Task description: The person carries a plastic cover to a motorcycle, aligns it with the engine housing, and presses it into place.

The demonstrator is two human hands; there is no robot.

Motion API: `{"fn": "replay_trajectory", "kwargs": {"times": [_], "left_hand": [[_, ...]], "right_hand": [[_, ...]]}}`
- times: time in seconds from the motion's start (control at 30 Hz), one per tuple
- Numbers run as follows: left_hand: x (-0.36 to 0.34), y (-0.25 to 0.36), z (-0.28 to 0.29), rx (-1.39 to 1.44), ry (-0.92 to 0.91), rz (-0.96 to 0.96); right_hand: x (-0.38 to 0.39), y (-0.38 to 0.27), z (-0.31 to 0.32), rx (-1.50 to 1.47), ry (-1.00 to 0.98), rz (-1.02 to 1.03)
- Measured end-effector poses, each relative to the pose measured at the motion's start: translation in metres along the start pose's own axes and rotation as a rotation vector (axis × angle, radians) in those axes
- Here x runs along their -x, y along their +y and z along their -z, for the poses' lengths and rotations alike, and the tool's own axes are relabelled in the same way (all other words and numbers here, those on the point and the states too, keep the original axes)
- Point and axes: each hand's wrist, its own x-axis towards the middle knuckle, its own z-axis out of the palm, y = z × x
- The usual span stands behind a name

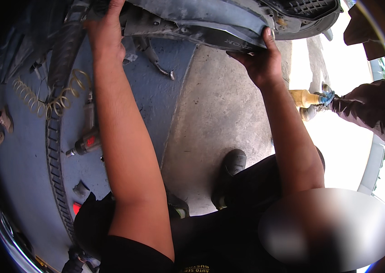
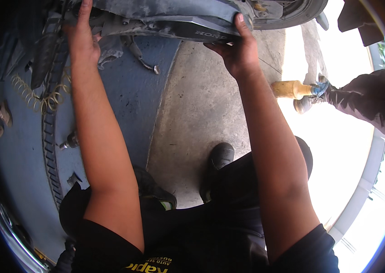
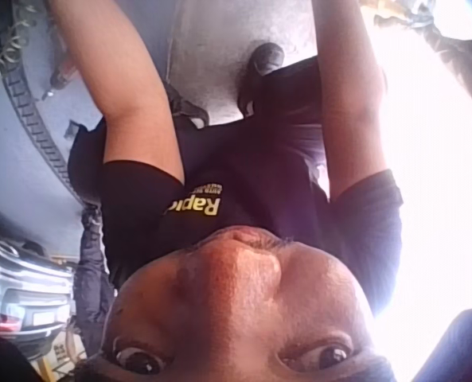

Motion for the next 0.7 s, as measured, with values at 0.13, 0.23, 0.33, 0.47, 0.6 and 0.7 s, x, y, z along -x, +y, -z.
{"fn": "replay_trajectory", "kwargs": {"times": [0.13,0.23,0.33,0.47,0.6,0.7], "left_hand": [[-0.023,-0.055,-0.048,-0.635,0.646,-0.362],[-0.036,-0.051,-0.023,-0.622,0.521,-0.442],[-0.039,-0.054,-0.024,-0.614,0.596,-0.42],[-0.043,-0.053,-0.015,-0.621,0.436,-0.462],[-0.044,-0.056,-0.017,-0.559,0.439,-0.521],[-0.044,-0.045,-0.021,-0.503,0.534,-0.34]], "right_hand": [[-0.001,0.001,0.005,0.016,0.024,0.023],[0.001,0.001,-0.002,0.011,0.047,0.019],[0.0,0.001,0.003,0.016,0.023,0.025],[0.0,0.005,0.005,-0.008,0.039,0.026],[-0.006,0.013,0.006,-0.089,0.064,-0.018],[-0.009,0.021,-0.005,-0.16,0.236,-0.022]]}}
